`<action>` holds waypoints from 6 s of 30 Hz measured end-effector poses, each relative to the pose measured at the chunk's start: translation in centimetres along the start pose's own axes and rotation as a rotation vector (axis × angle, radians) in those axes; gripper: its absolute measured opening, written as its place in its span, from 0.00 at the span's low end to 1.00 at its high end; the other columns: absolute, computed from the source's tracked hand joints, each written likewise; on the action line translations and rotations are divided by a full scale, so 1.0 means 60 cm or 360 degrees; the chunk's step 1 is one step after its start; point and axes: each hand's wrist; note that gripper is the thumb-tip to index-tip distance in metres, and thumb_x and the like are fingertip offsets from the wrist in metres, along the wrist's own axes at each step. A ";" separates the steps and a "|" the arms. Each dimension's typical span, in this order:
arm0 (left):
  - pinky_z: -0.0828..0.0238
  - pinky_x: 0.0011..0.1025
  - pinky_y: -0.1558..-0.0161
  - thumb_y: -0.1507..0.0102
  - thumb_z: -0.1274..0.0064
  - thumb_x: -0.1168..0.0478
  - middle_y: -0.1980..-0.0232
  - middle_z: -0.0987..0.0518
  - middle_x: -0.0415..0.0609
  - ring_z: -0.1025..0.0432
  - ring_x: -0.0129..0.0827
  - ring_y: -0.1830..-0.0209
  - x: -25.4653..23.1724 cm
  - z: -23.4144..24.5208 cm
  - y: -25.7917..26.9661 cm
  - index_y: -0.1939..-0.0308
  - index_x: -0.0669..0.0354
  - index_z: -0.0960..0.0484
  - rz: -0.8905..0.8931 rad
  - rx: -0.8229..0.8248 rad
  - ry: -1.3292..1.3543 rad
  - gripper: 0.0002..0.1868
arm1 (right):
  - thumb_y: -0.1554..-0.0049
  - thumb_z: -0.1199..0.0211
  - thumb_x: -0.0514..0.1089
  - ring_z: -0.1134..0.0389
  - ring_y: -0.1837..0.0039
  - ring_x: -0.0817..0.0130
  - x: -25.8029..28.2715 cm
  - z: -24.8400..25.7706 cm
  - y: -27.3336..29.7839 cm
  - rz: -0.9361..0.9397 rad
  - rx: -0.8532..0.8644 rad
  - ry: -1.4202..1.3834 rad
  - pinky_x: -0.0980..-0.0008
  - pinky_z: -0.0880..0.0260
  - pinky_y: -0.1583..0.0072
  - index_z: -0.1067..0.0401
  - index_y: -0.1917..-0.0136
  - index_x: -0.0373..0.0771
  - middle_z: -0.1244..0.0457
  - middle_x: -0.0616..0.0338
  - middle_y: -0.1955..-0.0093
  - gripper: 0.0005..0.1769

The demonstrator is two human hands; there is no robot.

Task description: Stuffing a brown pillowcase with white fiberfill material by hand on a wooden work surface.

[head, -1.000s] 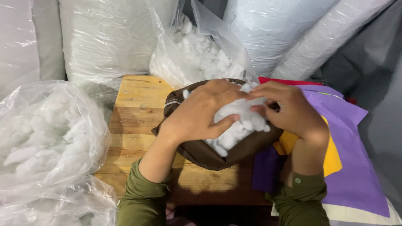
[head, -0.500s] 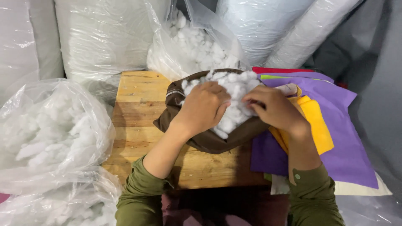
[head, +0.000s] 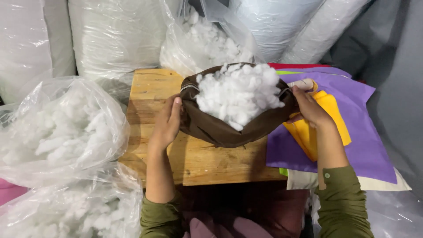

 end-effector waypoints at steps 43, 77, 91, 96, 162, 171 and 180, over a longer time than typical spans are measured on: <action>0.18 0.22 0.59 0.37 0.43 0.72 0.50 0.16 0.58 0.20 0.32 0.59 -0.054 0.037 -0.073 0.37 0.66 0.23 -0.0136 -0.0006 0.2237 0.23 | 0.37 0.37 0.52 0.37 0.70 0.88 0.082 0.100 0.005 0.0397 -0.0092 -0.0433 0.86 0.45 0.77 0.31 0.45 0.55 0.35 0.75 0.62 0.08; 0.18 0.47 0.63 0.37 0.47 0.63 0.61 0.16 0.64 0.19 0.56 0.61 -0.150 -0.075 -0.089 0.58 0.70 0.15 -0.1056 0.0858 -0.1450 0.12 | 0.54 0.24 0.57 0.34 0.38 0.39 0.143 -0.087 0.033 0.1478 0.0972 0.1551 0.42 0.34 0.38 0.22 0.46 0.44 0.33 0.47 0.40 0.26; 0.19 0.45 0.63 0.46 0.30 0.48 0.53 0.19 0.54 0.22 0.47 0.53 -0.087 -0.120 -0.090 0.45 0.63 0.19 -0.1193 0.0249 -0.1881 0.31 | 0.46 0.34 0.55 0.34 0.36 0.45 0.135 -0.082 0.031 0.1787 0.0799 0.1630 0.47 0.32 0.42 0.24 0.45 0.48 0.34 0.55 0.39 0.17; 0.21 0.40 0.71 0.44 0.35 0.56 0.62 0.17 0.53 0.21 0.45 0.65 -0.032 -0.146 -0.066 0.59 0.62 0.14 -0.0919 0.0959 -0.1935 0.15 | 0.43 0.39 0.63 0.35 0.35 0.52 -0.005 -0.134 -0.134 0.1388 0.0341 0.2241 0.52 0.28 0.44 0.26 0.36 0.58 0.40 0.60 0.32 0.23; 0.31 0.50 0.38 0.43 0.38 0.41 0.34 0.25 0.53 0.33 0.51 0.32 -0.112 -0.114 -0.089 0.33 0.51 0.23 -0.1139 0.0573 -0.1736 0.37 | 0.47 0.28 0.47 0.33 0.34 0.47 0.083 -0.050 0.051 0.1531 0.0293 0.1315 0.51 0.32 0.37 0.24 0.40 0.44 0.34 0.54 0.37 0.21; 0.34 0.61 0.39 0.37 0.43 0.42 0.38 0.23 0.66 0.31 0.66 0.35 -0.121 -0.043 -0.038 0.38 0.62 0.21 -0.1460 0.0565 -0.1027 0.33 | 0.39 0.34 0.47 0.36 0.28 0.53 0.064 0.017 0.128 0.1698 -0.0057 0.1150 0.56 0.35 0.31 0.24 0.37 0.48 0.37 0.58 0.30 0.17; 0.36 0.60 0.37 0.31 0.55 0.44 0.56 0.14 0.55 0.20 0.52 0.53 -0.076 -0.108 -0.006 0.57 0.61 0.14 -0.1548 0.0555 -0.1160 0.25 | 0.43 0.45 0.37 0.29 0.41 0.56 0.017 -0.047 0.097 0.1568 0.0108 0.1572 0.55 0.41 0.34 0.20 0.49 0.47 0.28 0.56 0.50 0.14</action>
Point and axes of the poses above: each hand's wrist, its own y-axis away from the middle knuckle, its own z-axis out of the back of the hand, x = y × z
